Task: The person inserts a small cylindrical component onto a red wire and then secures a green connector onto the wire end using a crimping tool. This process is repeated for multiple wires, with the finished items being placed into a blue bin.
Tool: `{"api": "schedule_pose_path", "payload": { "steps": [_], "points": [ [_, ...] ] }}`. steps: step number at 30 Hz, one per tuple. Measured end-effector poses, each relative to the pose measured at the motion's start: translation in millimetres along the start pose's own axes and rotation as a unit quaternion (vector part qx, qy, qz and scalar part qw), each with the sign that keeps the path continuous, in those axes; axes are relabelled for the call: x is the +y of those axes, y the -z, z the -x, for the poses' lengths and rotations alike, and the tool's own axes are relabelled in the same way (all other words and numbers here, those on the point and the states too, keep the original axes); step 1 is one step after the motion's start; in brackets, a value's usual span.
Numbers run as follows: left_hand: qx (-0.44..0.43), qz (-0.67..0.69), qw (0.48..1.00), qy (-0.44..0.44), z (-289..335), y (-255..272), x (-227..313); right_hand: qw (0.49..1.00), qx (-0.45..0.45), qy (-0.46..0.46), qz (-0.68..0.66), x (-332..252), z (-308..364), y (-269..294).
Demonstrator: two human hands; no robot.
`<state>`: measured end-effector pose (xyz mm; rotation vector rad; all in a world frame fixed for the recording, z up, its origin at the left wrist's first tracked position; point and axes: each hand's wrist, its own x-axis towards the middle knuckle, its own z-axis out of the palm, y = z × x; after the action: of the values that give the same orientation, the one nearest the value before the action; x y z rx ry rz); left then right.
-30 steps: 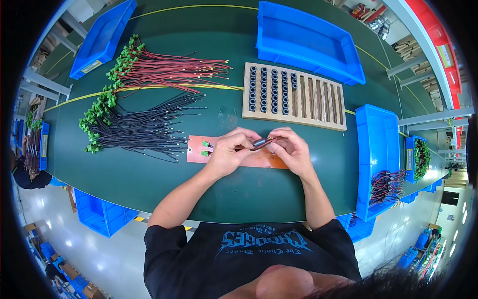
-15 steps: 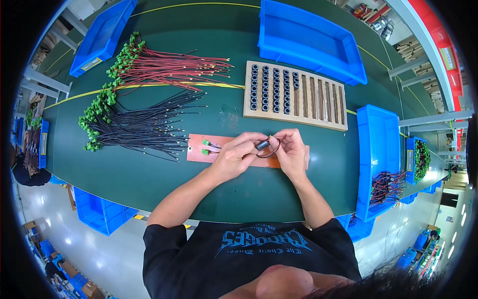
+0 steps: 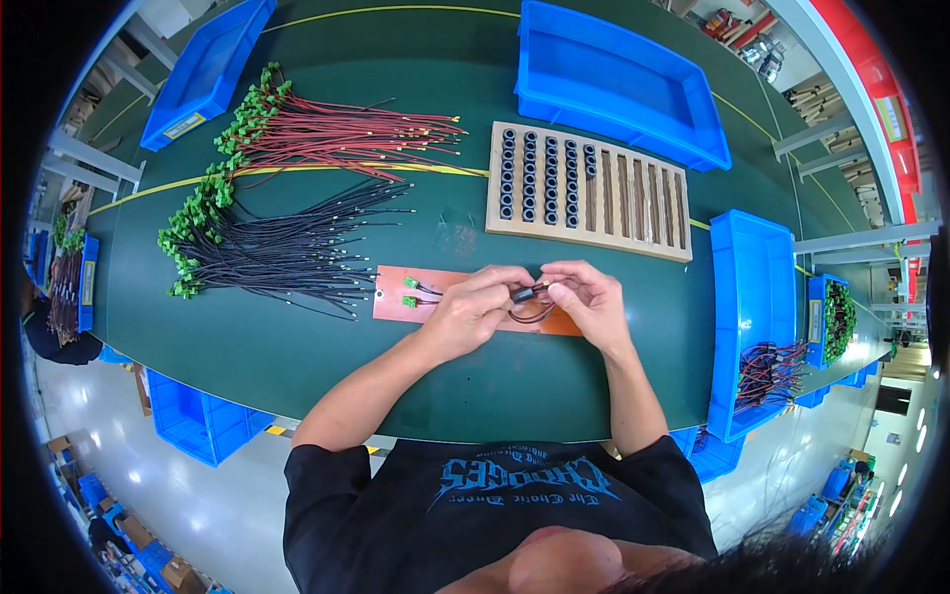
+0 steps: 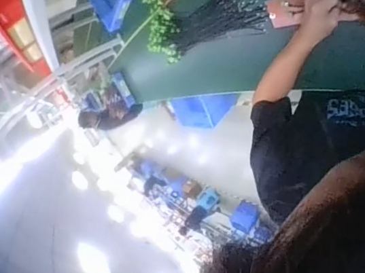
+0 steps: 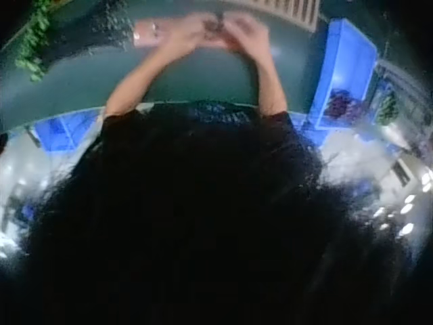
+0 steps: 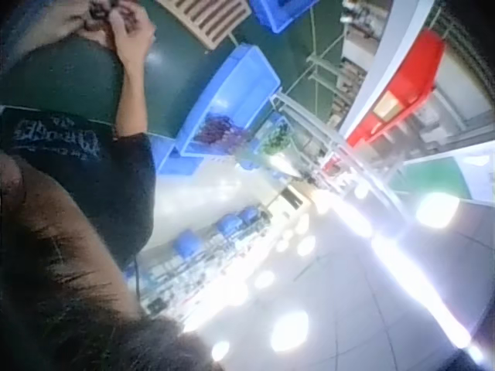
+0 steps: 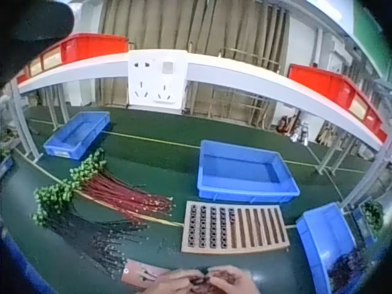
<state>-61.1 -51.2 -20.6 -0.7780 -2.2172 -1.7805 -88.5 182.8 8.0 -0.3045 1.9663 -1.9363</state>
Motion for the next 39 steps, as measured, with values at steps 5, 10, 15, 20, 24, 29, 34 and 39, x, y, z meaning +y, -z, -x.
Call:
{"api": "schedule_pose_path", "payload": {
  "steps": [5, 10, 15, 20, 24, 29, 34, 39],
  "points": [
    [-0.029, -0.037, 0.998, -0.033, -2.5, -0.8, 1.7, 0.994, -0.018, -0.068, 0.083, -18.2, 0.5, 2.6],
    [-0.029, -0.065, 0.995, -0.063, -1.8, -2.2, 3.3, 0.952, -0.010, 0.050, 0.301, -25.6, 2.9, -4.8],
    [-0.031, -0.023, 0.999, 0.012, -1.0, 1.3, 5.8, 0.936, 0.037, 0.120, 0.330, -15.5, 2.6, -10.9],
    [-0.019, 0.071, 0.989, 0.125, 3.2, -0.7, 3.9, 0.933, 0.087, 0.124, 0.326, -11.8, 2.3, -7.4],
    [-0.028, 0.109, 0.982, 0.151, 1.8, 1.9, 6.6, 0.926, 0.123, 0.147, 0.324, -9.0, 4.5, 0.9],
    [-0.055, 0.106, 0.977, 0.174, -1.3, 7.8, 12.1, 0.937, 0.171, 0.144, 0.268, -4.2, 17.0, 2.5],
    [-0.077, 0.251, 0.942, 0.211, -17.7, 15.2, 2.8, 0.987, 0.127, 0.090, -0.039, 10.0, 17.2, -10.5],
    [-0.113, 0.245, 0.941, 0.203, -23.3, 0.1, -4.7, 0.983, 0.094, 0.103, -0.118, 12.9, 14.8, -15.1]
  ]
}}
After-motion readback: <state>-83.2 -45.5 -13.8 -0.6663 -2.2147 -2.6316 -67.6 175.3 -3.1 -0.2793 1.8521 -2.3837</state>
